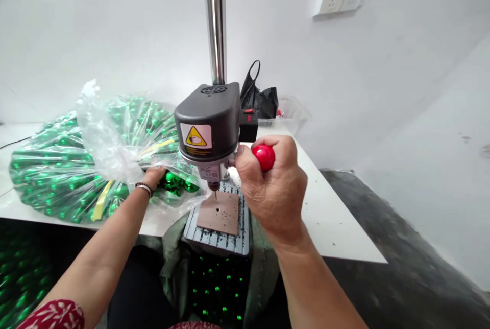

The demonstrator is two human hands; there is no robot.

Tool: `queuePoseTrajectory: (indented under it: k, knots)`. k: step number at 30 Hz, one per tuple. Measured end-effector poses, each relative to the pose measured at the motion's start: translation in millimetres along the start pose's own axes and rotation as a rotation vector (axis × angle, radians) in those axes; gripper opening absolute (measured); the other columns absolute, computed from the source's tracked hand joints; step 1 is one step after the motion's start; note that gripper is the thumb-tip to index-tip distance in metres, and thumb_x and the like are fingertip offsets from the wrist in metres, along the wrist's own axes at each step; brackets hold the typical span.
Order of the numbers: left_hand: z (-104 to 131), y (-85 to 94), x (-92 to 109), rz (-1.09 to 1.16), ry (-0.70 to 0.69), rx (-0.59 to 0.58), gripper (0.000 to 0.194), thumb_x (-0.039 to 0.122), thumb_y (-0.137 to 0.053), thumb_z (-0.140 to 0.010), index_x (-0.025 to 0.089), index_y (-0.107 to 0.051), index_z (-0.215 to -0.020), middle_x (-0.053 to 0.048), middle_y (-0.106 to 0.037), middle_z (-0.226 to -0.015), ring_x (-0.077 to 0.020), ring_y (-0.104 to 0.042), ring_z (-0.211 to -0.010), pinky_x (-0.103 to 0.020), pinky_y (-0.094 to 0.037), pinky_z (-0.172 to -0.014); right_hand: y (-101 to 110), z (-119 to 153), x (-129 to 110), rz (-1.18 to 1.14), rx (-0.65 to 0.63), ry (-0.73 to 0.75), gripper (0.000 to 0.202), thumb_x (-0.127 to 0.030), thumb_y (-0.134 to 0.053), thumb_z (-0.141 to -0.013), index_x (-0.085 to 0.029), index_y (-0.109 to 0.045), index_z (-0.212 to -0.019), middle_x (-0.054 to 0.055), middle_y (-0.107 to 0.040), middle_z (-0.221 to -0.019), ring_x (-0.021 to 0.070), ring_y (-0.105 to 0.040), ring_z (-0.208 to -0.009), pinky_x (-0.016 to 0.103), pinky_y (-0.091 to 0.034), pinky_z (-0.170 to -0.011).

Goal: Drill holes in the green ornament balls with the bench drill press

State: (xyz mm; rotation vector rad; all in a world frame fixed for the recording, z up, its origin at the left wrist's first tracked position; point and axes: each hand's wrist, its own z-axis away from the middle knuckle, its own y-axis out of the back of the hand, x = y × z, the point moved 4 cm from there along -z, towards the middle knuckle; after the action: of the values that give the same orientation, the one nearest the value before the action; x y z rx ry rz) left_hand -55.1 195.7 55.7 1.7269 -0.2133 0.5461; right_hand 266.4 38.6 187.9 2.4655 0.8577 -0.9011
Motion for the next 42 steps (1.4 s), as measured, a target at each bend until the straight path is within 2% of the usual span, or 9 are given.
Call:
queuePoseTrajectory:
  k: [6, 14, 19, 22, 26, 32, 35, 38, 42]
  knots:
    - [34.4, -14.9, -6.8, 0.016, -0.081, -0.014, 0.028, 0.033, -0.061, -0.102, 0.018, -0.075, -0.121, -0.016, -0.076, -0.125, -0.0324, -0.067, -0.127, -0.043, -0.055, -0.106, 0.0, 3.6, 1.9, -0.008, 0.038, -0.030, 0.028, -0.052, -0.064, -0.081, -0.026, -0.056, -0.082, -0.002, -0.061, -0.071, 0.0128, -0.054, -0.060, 0.029, -0.045, -0.058]
    - [89.1, -45.6, 1.8, 0.067, -0.348, -0.087, 0.055, 0.024, -0.076, -0.088, 0.018, -0.063, -0.141, -0.019, -0.069, -0.145, -0.0357, -0.065, -0.135, -0.050, -0.050, -0.116, -1.2, 5.7, 5.2, -0.029, 0.048, -0.010, 0.029, -0.053, -0.067, -0.083, -0.026, -0.056, -0.085, -0.001, -0.058, -0.075, 0.0134, -0.051, -0.063, 0.031, -0.044, -0.059]
    - [101.4, -42.9, -13.0, 0.181, -0.335, 0.067, 0.048, 0.020, -0.065, -0.092, 0.015, -0.062, -0.140, -0.017, -0.075, -0.128, -0.0317, -0.071, -0.124, -0.049, -0.055, -0.112, -2.2, 6.7, 6.2, -0.045, 0.048, -0.007, 0.027, -0.051, -0.067, -0.085, -0.027, -0.056, -0.086, -0.002, -0.057, -0.077, 0.0129, -0.052, -0.065, 0.030, -0.043, -0.060]
    - [106.2, -43.1, -14.9, 0.148, -0.406, 0.078, 0.053, 0.018, -0.065, -0.090, 0.014, -0.060, -0.142, -0.019, -0.069, -0.139, -0.0331, -0.064, -0.135, -0.051, -0.051, -0.118, -1.9, 7.4, 7.0, -0.045, 0.064, 0.000, 0.026, -0.050, -0.068, -0.085, -0.026, -0.056, -0.086, -0.001, -0.058, -0.079, 0.0132, -0.053, -0.067, 0.030, -0.045, -0.062]
    - [98.6, -43.2, 3.1, -0.022, -0.428, 0.003, 0.061, 0.016, -0.069, -0.085, 0.015, -0.058, -0.146, -0.021, -0.063, -0.148, -0.0342, -0.059, -0.140, -0.049, -0.048, -0.119, -2.3, 8.1, 7.8, -0.055, 0.051, -0.002, 0.025, -0.049, -0.068, -0.085, -0.026, -0.056, -0.086, -0.002, -0.059, -0.079, 0.0128, -0.053, -0.066, 0.030, -0.046, -0.062]
    - [88.2, -42.1, 28.1, -0.235, -0.367, -0.114, 0.045, 0.023, -0.074, -0.084, 0.021, -0.068, -0.128, -0.016, -0.071, -0.137, -0.0371, -0.066, -0.126, -0.051, -0.051, -0.108, -3.1, 7.9, 6.7, -0.072, 0.038, 0.022, 0.028, -0.052, -0.065, -0.089, -0.027, -0.053, -0.087, -0.003, -0.059, -0.076, 0.0122, -0.052, -0.062, 0.031, -0.045, -0.060]
    - [101.0, -29.7, 17.3, -0.038, -0.344, 0.018, 0.050, 0.021, -0.076, -0.081, 0.019, -0.067, -0.129, -0.018, -0.071, -0.138, -0.0370, -0.066, -0.127, -0.052, -0.049, -0.112, -3.4, 7.8, 6.9, -0.068, 0.041, 0.032, 0.029, -0.054, -0.065, -0.088, -0.027, -0.054, -0.088, -0.003, -0.058, -0.076, 0.0122, -0.052, -0.063, 0.031, -0.045, -0.060]
    - [126.1, -15.1, -0.2, 0.385, -0.274, 0.106, 0.053, 0.028, -0.078, -0.081, 0.020, -0.067, -0.131, -0.015, -0.072, -0.136, -0.0352, -0.065, -0.127, -0.050, -0.049, -0.112, -4.4, 8.5, 8.7, -0.073, 0.029, 0.019, 0.026, -0.051, -0.064, -0.090, -0.027, -0.053, -0.090, -0.003, -0.057, -0.081, 0.0125, -0.053, -0.067, 0.031, -0.046, -0.063]
    - [160.1, -27.0, -2.7, 1.154, -0.001, -0.213, 0.055, 0.044, -0.075, -0.086, 0.024, -0.063, -0.135, -0.008, -0.075, -0.122, -0.0245, -0.074, -0.098, -0.037, -0.061, -0.084, -5.8, 9.8, 10.7, -0.069, 0.004, 0.009, 0.023, -0.047, -0.062, -0.092, -0.027, -0.051, -0.091, -0.003, -0.055, -0.082, 0.0117, -0.052, -0.068, 0.031, -0.047, -0.065]
